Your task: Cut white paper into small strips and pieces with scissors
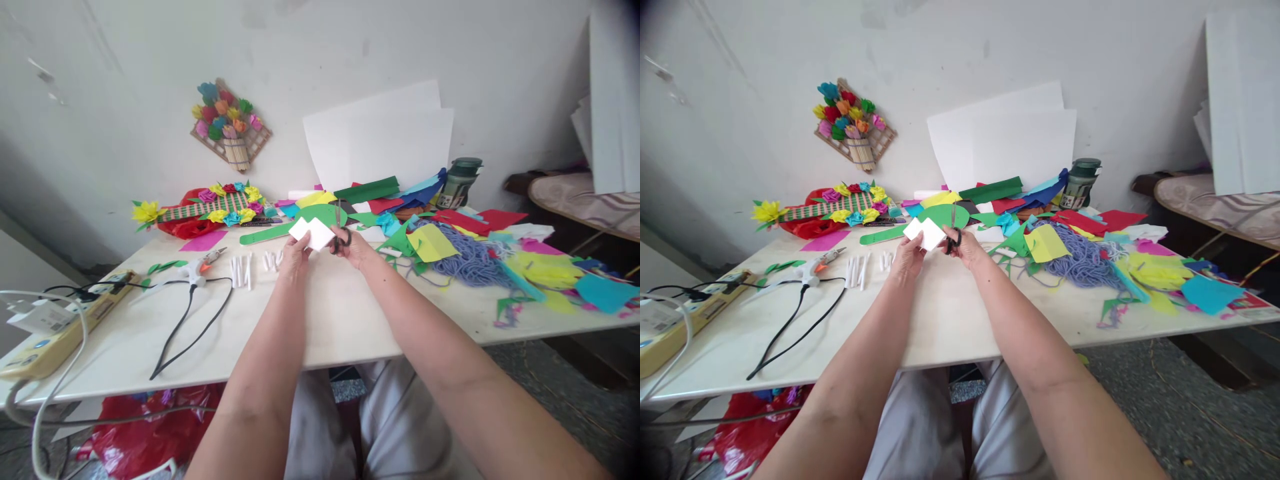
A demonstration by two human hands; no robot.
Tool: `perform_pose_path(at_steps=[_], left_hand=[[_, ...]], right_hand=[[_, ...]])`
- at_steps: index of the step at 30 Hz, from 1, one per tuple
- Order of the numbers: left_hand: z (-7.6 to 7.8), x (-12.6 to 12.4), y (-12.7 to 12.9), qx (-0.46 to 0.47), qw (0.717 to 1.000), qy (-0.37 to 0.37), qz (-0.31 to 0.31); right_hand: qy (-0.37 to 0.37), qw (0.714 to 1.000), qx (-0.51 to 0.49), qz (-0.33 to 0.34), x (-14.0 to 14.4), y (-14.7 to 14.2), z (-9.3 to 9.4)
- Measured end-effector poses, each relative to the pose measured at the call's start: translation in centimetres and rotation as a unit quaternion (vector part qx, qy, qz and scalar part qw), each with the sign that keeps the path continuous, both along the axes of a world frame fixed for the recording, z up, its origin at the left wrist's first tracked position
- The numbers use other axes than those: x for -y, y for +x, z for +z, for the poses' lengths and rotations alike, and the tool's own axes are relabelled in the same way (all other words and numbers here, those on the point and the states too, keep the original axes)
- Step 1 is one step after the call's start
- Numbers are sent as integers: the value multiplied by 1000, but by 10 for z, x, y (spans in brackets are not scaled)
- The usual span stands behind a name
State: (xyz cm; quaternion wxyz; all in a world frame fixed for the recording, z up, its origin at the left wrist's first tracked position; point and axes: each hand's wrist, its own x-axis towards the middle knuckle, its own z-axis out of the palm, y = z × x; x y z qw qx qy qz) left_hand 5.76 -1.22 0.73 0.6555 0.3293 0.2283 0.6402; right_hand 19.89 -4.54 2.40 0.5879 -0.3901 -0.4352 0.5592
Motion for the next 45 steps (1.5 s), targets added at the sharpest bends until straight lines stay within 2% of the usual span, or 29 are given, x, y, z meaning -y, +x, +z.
perform_pose_path(at_steps=[2, 9, 20, 26, 36, 45], left_hand=[[0, -1, -2, -11, 1000, -5, 2], [0, 1, -3, -47, 999, -7, 1], [-2, 4, 2, -92, 994, -22, -49], [-3, 4, 0, -114, 991, 2, -73], [-3, 5, 4, -153, 988, 18, -20], [-7, 1, 7, -145, 989, -11, 18]], right_hand=[[12, 1000, -1, -20, -1, 5, 2], [38, 993, 104, -51, 4, 6, 7], [77, 987, 104, -90, 4, -1, 6], [85, 986, 101, -104, 3, -3, 5], [87, 982, 141, -87, -2, -5, -1], [77, 984, 151, -62, 3, -6, 3]])
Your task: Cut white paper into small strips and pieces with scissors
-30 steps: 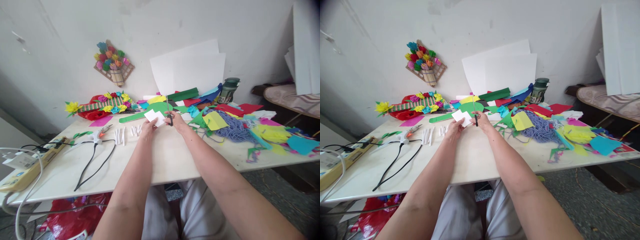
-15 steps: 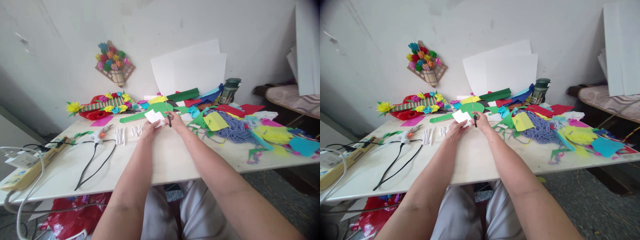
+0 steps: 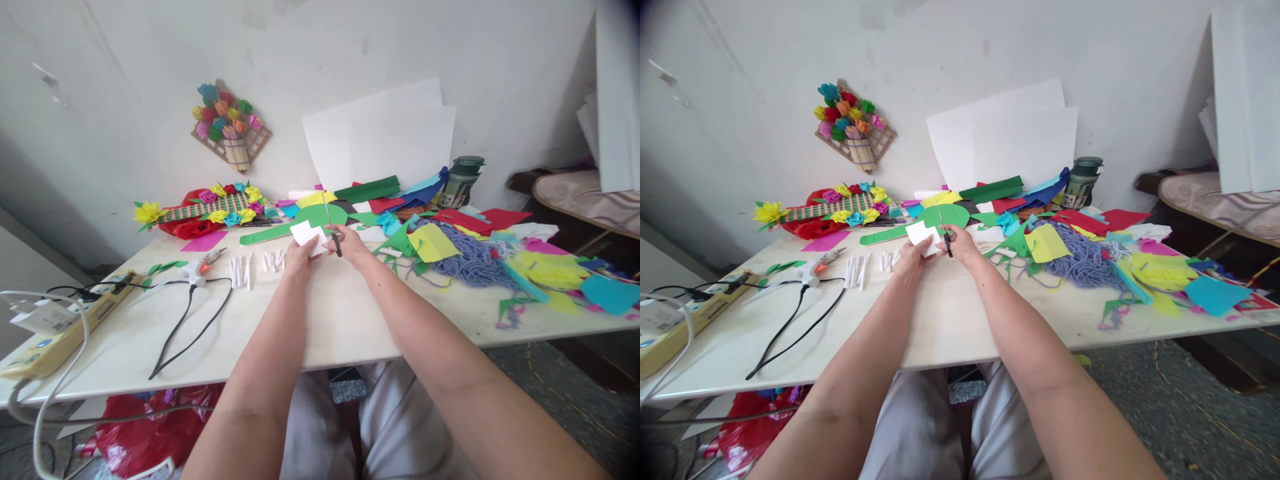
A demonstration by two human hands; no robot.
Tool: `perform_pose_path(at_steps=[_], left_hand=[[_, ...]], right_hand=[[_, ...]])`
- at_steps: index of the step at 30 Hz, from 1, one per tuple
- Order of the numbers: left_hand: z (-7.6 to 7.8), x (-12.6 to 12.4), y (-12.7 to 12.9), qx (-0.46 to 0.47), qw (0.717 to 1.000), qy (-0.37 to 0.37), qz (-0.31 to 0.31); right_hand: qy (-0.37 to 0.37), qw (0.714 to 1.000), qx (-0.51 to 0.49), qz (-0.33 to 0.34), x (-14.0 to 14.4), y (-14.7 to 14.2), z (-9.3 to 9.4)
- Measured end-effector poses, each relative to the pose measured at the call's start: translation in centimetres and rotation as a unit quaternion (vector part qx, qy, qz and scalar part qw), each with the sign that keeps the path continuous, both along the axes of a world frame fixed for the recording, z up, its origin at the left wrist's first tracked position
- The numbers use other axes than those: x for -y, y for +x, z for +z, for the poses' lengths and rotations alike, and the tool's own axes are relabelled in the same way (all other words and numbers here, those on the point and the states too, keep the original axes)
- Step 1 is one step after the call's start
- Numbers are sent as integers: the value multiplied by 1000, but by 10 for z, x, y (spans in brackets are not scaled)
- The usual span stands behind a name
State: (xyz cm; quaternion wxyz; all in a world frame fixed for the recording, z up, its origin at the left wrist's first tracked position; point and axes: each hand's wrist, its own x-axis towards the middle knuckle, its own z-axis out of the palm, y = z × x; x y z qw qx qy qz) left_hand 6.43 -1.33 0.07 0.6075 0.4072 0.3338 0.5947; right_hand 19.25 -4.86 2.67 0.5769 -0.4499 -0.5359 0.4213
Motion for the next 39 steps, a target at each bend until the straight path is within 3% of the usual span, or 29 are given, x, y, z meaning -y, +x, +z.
perform_pose_path(at_steps=[7, 11, 24, 39], left_hand=[[3, 3, -1, 37, 999, -11, -31], [4, 0, -4, 78, 996, -36, -13], [11, 1, -11, 152, 987, -38, 32], [13, -1, -13, 152, 986, -47, 55]], right_hand=[[-6, 999, -18, -29, -2, 2, 1], [-37, 998, -13, -58, 3, 5, 9], [-85, 981, 166, 57, 4, 12, 3], [-97, 962, 225, 122, 10, 15, 9]])
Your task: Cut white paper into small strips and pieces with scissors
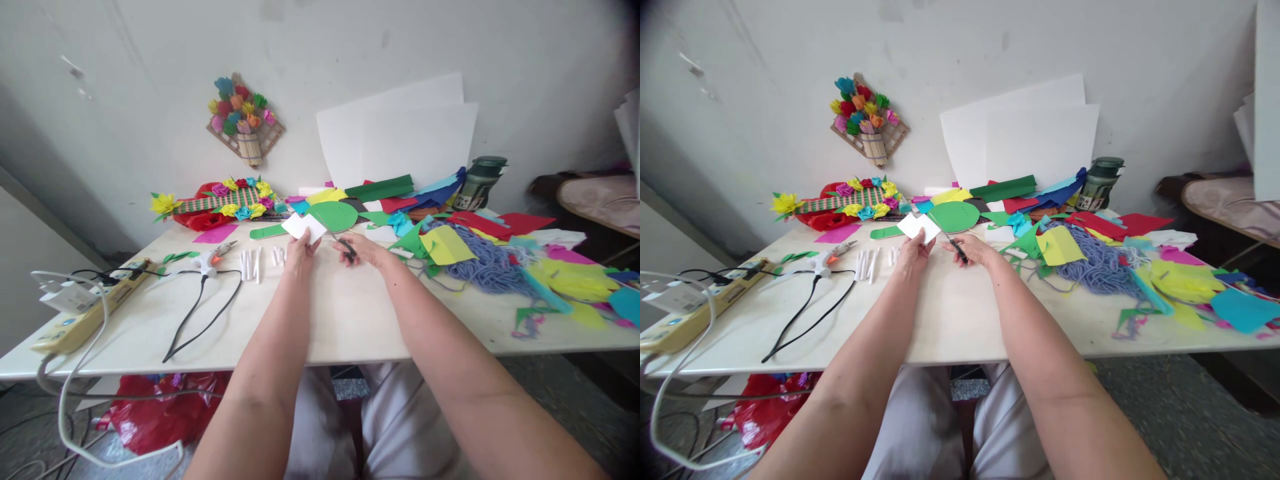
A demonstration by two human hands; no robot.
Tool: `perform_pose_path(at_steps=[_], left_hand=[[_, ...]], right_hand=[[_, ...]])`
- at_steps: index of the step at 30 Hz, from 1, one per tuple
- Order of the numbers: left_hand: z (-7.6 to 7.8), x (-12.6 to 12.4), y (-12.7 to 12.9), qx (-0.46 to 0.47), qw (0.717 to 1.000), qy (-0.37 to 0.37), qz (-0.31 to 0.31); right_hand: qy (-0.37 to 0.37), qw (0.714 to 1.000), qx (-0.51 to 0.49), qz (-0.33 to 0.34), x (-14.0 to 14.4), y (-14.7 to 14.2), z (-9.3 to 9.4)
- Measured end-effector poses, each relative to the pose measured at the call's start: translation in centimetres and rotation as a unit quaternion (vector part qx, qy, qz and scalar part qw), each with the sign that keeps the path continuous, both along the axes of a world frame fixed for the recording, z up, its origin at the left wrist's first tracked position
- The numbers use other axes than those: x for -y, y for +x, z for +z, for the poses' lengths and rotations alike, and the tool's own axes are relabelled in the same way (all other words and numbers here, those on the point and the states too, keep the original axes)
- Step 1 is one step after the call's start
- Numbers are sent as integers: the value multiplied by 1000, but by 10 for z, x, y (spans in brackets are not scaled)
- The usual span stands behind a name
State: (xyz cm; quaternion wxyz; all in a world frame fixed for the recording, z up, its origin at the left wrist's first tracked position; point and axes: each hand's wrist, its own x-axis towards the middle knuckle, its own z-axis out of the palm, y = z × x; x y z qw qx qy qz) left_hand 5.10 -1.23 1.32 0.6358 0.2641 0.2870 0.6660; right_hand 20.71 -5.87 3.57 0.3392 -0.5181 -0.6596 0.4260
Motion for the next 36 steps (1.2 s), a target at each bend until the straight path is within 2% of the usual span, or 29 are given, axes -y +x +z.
perform_pose_path(at_steps=[21, 36], left_hand=[[-3, -4, 1, -2, 1000, 12, 1], [-3, -3, 0, 8, 1000, 15, -21]], right_hand=[[15, 1000, 18, 16, -3, -2, -1], [19, 999, 36, 19, -8, -2, -5]])
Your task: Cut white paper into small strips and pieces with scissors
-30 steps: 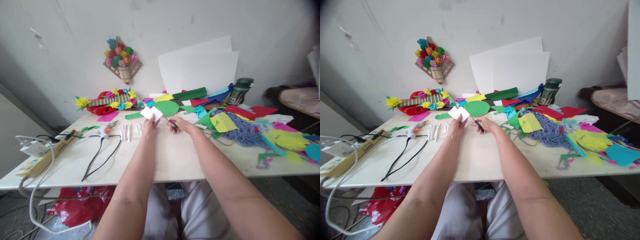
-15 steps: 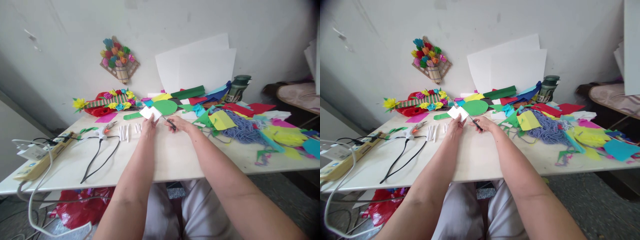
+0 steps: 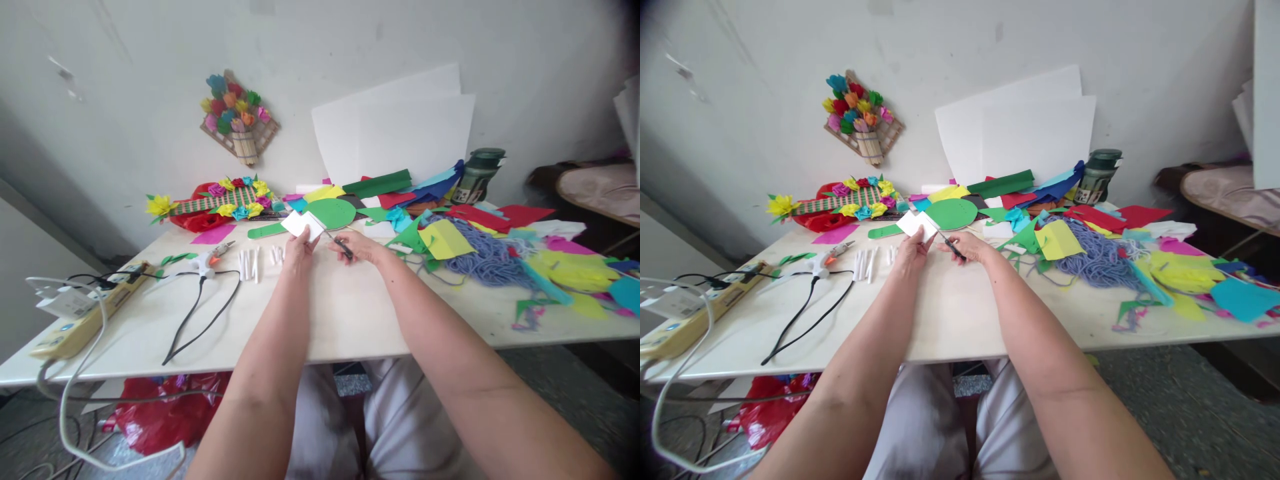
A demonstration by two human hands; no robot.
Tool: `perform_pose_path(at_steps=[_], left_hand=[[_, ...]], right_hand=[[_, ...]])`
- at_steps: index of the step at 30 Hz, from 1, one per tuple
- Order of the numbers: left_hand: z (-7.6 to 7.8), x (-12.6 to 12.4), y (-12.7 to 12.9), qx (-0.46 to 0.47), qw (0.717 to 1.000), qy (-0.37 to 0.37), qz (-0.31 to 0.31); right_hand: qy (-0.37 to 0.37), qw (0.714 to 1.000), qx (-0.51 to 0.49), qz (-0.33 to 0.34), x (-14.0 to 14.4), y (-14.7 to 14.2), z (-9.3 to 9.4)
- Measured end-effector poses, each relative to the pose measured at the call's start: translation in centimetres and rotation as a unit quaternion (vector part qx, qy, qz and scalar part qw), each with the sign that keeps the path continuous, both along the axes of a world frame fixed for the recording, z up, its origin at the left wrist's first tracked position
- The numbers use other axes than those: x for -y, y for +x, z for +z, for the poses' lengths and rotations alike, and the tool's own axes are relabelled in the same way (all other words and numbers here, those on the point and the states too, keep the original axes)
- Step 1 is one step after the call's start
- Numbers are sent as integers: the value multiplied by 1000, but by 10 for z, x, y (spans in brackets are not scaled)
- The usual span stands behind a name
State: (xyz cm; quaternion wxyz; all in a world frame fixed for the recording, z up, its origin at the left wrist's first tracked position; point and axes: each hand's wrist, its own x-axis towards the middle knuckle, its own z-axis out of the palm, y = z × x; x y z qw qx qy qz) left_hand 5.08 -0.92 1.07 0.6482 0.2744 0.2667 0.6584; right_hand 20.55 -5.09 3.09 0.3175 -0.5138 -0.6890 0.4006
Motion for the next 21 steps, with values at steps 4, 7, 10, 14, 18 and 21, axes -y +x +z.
perform_pose_path(at_steps=[4, 7, 10, 14, 18, 21], left_hand=[[0, 0, 0, 0, 1000, 5, -2], [-1, 0, -1, -8, 1000, 6, -1], [-1, -1, -1, -17, 1000, 8, 1], [-1, -1, -1, -15, 1000, -2, 2], [0, -1, -2, -4, 1000, 2, -2], [1, 0, -2, -2, 1000, 7, -3]], right_hand=[[-6, 1000, 0, -5, -1, 0, -1], [-7, 1000, 1, -14, -1, -1, -1], [-8, 1000, 5, -20, 0, -2, -1], [-9, 1000, 3, -27, -1, -3, -2], [1, 1000, -2, -23, -2, -2, -4], [7, 1000, -1, -20, -2, -2, -4]])
